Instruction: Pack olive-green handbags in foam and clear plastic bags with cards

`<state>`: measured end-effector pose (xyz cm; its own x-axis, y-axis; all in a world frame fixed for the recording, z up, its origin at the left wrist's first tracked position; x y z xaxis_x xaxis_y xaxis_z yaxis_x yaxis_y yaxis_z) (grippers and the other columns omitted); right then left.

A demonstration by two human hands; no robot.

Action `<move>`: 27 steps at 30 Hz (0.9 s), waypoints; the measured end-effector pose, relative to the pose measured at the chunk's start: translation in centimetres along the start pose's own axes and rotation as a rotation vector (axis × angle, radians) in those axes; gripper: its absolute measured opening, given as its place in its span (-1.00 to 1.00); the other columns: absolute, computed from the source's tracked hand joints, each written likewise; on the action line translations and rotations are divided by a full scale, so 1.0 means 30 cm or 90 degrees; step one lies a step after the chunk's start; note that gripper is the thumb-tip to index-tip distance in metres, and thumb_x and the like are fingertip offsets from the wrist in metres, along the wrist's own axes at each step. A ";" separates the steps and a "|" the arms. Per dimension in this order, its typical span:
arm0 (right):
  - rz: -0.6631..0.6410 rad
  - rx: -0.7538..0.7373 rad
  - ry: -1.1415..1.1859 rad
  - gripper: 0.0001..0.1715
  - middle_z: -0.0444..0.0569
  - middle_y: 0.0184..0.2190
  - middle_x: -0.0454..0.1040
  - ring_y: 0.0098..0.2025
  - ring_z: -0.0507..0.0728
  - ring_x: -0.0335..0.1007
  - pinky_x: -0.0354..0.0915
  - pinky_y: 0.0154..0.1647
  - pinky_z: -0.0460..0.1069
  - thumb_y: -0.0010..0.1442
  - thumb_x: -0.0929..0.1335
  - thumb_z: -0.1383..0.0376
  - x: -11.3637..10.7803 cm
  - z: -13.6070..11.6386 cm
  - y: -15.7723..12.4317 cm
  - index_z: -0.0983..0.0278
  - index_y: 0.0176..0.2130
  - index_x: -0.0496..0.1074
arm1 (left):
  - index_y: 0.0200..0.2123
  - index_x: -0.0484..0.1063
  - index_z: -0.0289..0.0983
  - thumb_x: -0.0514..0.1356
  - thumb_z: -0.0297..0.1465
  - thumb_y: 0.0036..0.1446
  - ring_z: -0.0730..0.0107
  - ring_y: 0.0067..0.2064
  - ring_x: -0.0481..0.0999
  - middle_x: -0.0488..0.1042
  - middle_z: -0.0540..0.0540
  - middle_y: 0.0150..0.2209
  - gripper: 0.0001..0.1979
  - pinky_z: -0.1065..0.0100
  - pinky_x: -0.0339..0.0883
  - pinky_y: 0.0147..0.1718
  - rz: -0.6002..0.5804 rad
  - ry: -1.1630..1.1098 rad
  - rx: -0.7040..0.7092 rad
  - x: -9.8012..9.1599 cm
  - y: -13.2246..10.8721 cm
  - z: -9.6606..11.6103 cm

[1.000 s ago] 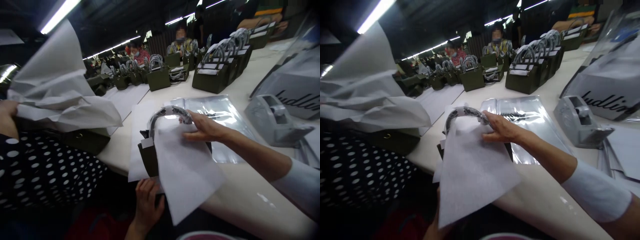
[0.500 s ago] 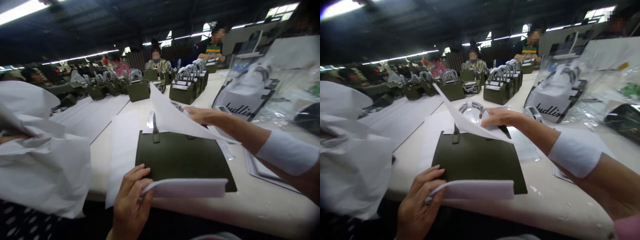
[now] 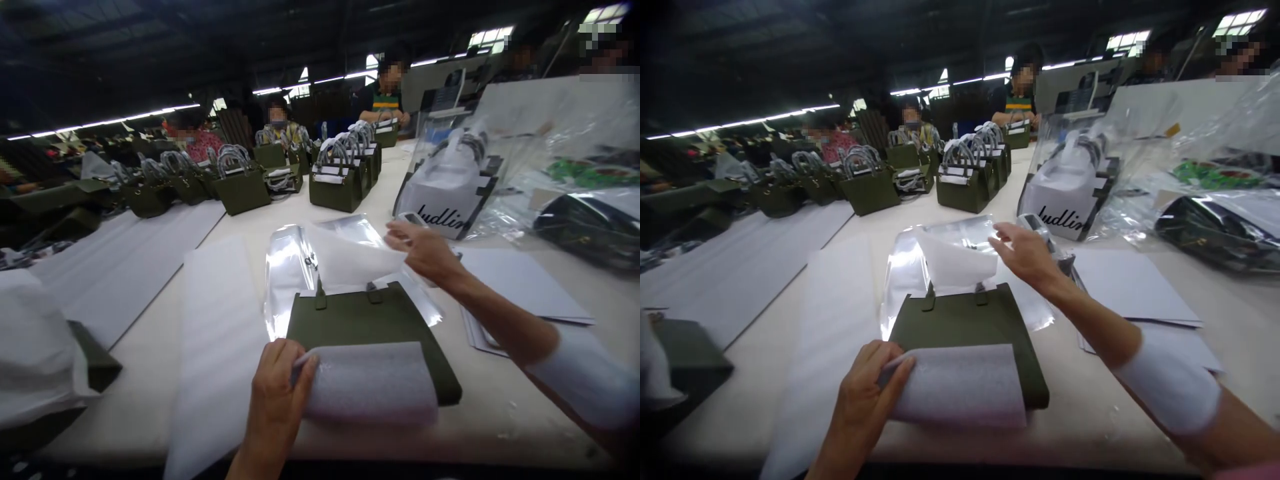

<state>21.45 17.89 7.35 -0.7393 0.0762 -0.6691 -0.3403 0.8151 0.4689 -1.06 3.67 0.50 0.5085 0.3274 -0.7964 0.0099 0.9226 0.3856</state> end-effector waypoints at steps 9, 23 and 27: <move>-0.133 -0.471 -0.161 -0.58 0.01 -0.04 0.40 0.00 0.17 0.31 0.29 0.03 0.05 0.20 0.22 0.19 0.187 -0.204 -0.450 0.41 -0.07 0.39 | -0.15 0.28 -0.25 0.12 -0.19 0.08 0.20 -0.12 0.38 0.39 -0.14 -0.16 -0.68 0.15 0.25 -0.15 0.047 0.173 0.108 -0.041 0.094 0.019; -0.208 -0.370 -0.067 -0.64 0.02 -0.11 0.42 -0.03 0.12 0.29 0.26 0.01 0.03 0.19 0.20 0.38 0.246 -0.101 -0.428 0.38 -0.01 0.30 | -0.21 0.37 -0.31 -0.02 -0.50 0.16 0.39 -0.47 0.36 0.41 -0.03 -0.46 -0.80 0.39 0.26 -0.53 -0.206 0.156 0.589 0.151 0.267 0.346; -0.155 -0.405 -0.057 -0.79 -0.03 -0.34 0.47 -0.23 0.07 0.38 0.30 -0.05 -0.01 0.15 0.24 0.40 0.175 -0.096 -0.423 0.36 -0.21 0.41 | -0.11 0.33 -0.34 0.02 -0.52 0.14 0.43 -0.43 0.37 0.47 -0.09 -0.35 -0.76 0.43 0.27 -0.48 -0.073 0.052 0.515 0.161 0.150 0.280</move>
<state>20.22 6.29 -0.45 -0.5569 0.0030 -0.8306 -0.7862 0.3205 0.5283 8.68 7.70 2.31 0.4028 0.2822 -0.8707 0.6921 0.5285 0.4915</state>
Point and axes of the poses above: each hand's wrist, its own y-axis towards the middle knuckle, its own x-axis out of the palm, z = x × y, the point moved 5 cm from there along y, towards the middle knuckle
